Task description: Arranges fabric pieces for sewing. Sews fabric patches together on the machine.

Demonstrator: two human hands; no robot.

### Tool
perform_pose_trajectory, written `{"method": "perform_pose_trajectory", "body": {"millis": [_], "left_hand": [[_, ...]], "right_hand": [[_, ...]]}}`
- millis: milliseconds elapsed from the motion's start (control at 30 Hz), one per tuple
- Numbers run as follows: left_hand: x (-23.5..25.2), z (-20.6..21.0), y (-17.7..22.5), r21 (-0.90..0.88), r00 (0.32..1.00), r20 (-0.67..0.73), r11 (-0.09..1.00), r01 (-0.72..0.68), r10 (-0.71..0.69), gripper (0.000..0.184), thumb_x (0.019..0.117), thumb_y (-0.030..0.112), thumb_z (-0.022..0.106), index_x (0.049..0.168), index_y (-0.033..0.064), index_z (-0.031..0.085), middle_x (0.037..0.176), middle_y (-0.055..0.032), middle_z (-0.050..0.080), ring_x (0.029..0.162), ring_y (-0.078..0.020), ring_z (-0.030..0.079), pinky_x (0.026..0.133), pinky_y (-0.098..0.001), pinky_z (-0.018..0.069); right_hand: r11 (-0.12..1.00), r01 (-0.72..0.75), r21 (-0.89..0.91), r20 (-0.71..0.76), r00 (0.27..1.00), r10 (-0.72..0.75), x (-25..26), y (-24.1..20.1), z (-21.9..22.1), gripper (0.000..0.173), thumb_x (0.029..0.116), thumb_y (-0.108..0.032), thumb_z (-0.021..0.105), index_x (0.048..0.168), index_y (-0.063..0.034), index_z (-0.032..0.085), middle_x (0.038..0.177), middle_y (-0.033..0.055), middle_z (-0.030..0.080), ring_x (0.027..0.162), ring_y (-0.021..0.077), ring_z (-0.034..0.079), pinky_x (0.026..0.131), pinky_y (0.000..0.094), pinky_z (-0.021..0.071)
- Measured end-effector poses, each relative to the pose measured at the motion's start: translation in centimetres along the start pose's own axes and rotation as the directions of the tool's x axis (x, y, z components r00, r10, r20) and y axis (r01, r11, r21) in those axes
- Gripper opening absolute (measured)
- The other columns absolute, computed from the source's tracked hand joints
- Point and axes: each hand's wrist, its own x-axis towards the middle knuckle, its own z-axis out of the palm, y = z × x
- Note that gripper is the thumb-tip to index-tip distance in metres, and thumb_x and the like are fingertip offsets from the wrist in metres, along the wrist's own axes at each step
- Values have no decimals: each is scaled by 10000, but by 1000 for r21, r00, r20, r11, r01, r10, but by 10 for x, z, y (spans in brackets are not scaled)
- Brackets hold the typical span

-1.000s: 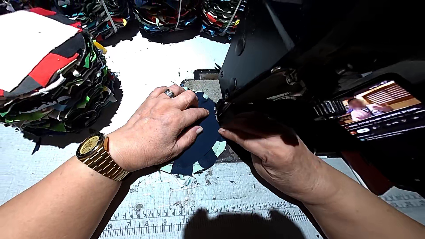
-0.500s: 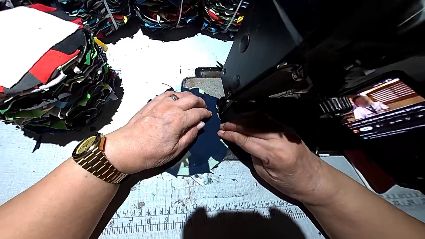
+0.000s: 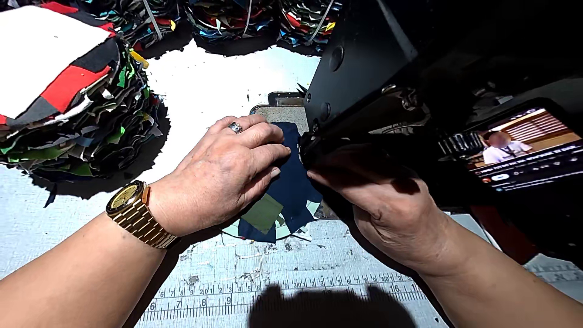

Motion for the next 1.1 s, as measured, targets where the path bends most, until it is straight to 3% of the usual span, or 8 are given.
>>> {"method": "perform_pose_trajectory", "body": {"millis": [100,267,467,733,867,967,1100], "left_hand": [[1,-2,-1,-84,997,-39,994,-74,71,326,1044,235,491,1211,118,745,1319,-57,677,1355,-239,543,1160,-474,394],[-1,-3,-7,-158,995,23,983,-95,100,310,1046,246,509,1194,125,753,1290,-43,687,1305,-194,584,1093,-386,483],[0,-1,-3,-100,996,46,993,-65,70,327,1042,268,497,1230,171,746,1271,-12,679,1245,-182,592,1021,-410,485],[1,1,0,-16,999,49,1000,-7,8,351,1052,298,475,1268,180,725,1296,-21,662,1272,-210,572,1087,-485,417],[2,0,1,-67,999,-22,997,-30,28,312,1041,258,514,1209,153,756,1278,-40,674,1290,-228,567,1142,-500,383],[2,-2,-2,-170,996,-58,982,-80,71,263,1015,222,566,1144,132,776,1232,-37,697,1271,-210,583,1115,-446,436],[-2,-3,-9,-233,996,4,968,-90,93,248,1011,221,577,1112,131,784,1254,-35,702,1317,-208,578,1127,-395,471]], "right_hand": [[999,15,47,35,999,-17,-1,-4,2,298,975,38,524,1162,1,753,1168,175,713,1171,281,647,1038,369,511],[998,15,66,65,998,-19,-3,-4,2,298,965,44,525,1132,-8,766,1148,156,732,1167,270,662,1052,375,508],[999,-4,47,41,999,2,-2,0,1,236,970,23,568,1091,6,769,1116,153,727,1135,262,665,1008,341,530],[1000,-2,-14,54,999,3,0,6,1,274,974,40,517,1123,7,745,1156,178,705,1161,300,654,1014,385,529],[1000,7,-23,19,1000,-7,1,-3,-1,295,983,43,519,1180,13,736,1174,184,700,1156,286,646,1002,368,523],[999,21,44,60,998,-24,-2,-8,2,315,979,34,514,1200,-1,736,1193,177,704,1173,271,649,1046,380,508],[998,35,56,104,994,-40,-2,-8,4,317,974,36,516,1189,-4,744,1194,175,706,1164,271,652,1037,358,514]]}}
